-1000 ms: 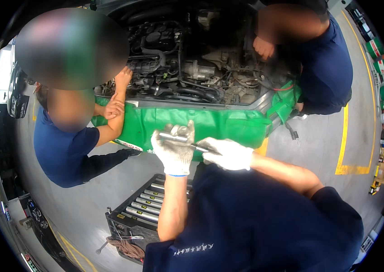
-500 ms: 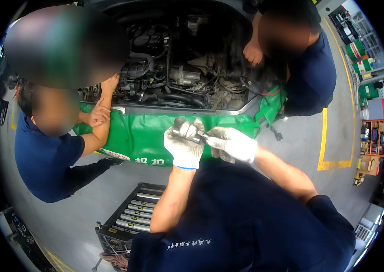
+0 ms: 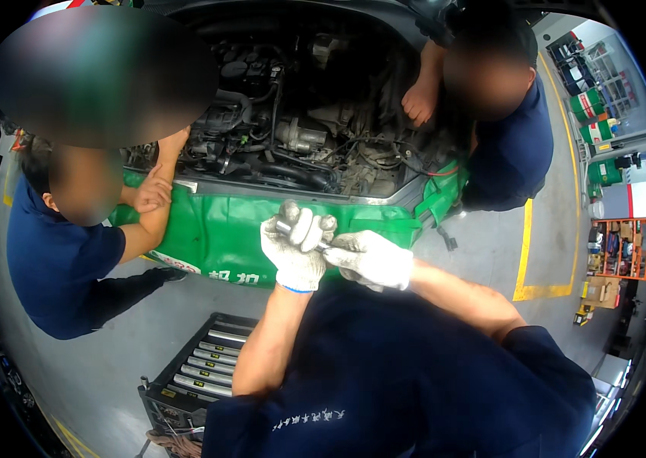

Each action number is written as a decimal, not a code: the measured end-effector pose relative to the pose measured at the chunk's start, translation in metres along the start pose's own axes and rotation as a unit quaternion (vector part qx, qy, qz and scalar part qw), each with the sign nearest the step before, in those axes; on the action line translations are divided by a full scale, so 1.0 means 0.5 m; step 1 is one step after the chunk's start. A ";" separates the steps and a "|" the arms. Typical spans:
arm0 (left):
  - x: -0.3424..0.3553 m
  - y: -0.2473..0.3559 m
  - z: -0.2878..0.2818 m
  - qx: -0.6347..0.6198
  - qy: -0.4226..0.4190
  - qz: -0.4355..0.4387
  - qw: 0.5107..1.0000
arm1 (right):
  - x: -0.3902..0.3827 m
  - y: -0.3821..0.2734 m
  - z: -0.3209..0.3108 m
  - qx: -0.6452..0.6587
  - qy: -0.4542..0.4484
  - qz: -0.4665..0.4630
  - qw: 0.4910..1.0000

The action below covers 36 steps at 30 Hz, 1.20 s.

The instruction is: The person works on a car engine with the hood open, using a wrench and socket set to tighten bolts and adjust components. They repeatedly reach into the engine bay, select tools from a nearby toolbox, and manipulate hoses and parts while another person assists.

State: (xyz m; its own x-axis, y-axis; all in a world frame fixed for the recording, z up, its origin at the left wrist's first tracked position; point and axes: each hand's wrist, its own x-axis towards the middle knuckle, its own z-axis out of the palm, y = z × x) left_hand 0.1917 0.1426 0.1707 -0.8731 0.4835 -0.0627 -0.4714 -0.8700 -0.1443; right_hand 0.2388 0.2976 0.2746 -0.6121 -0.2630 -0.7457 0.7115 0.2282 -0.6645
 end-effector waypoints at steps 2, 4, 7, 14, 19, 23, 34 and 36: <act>0.017 -0.004 -0.005 0.055 0.000 0.016 0.998 | 0.015 0.019 -0.007 -0.033 0.008 -0.035 0.999; 0.042 -0.015 0.005 0.129 0.052 0.053 0.989 | 0.046 0.033 -0.031 -0.042 0.006 -0.041 0.998; 0.094 0.042 -0.138 0.420 0.220 0.164 0.865 | 0.105 0.014 -0.102 -0.098 0.015 -0.066 0.993; 0.070 0.311 -0.378 0.852 0.425 0.272 0.137 | 0.435 0.115 -0.434 -0.324 0.156 -0.091 0.929; 0.073 0.336 -0.484 0.847 0.413 0.331 0.047 | 0.704 0.093 -0.464 -0.686 0.116 0.004 0.718; 0.064 0.335 -0.477 0.844 0.408 0.343 0.064 | 0.871 0.127 -0.441 -0.751 0.059 0.079 0.653; 0.075 0.340 -0.476 0.838 0.393 0.371 0.081 | 1.098 0.342 -0.615 -0.625 0.062 0.035 0.778; 0.070 0.343 -0.478 0.839 0.391 0.368 0.085 | 1.122 0.363 -0.629 -0.545 0.027 0.057 0.836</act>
State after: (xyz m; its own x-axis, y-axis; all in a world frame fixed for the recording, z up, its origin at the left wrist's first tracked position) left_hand 0.1101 0.0333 -0.0925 -0.7773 -0.4737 0.4139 -0.2519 0.8373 0.4853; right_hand -0.0837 0.4861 -0.2792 -0.5965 -0.1457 -0.7893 0.0480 0.9752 -0.2163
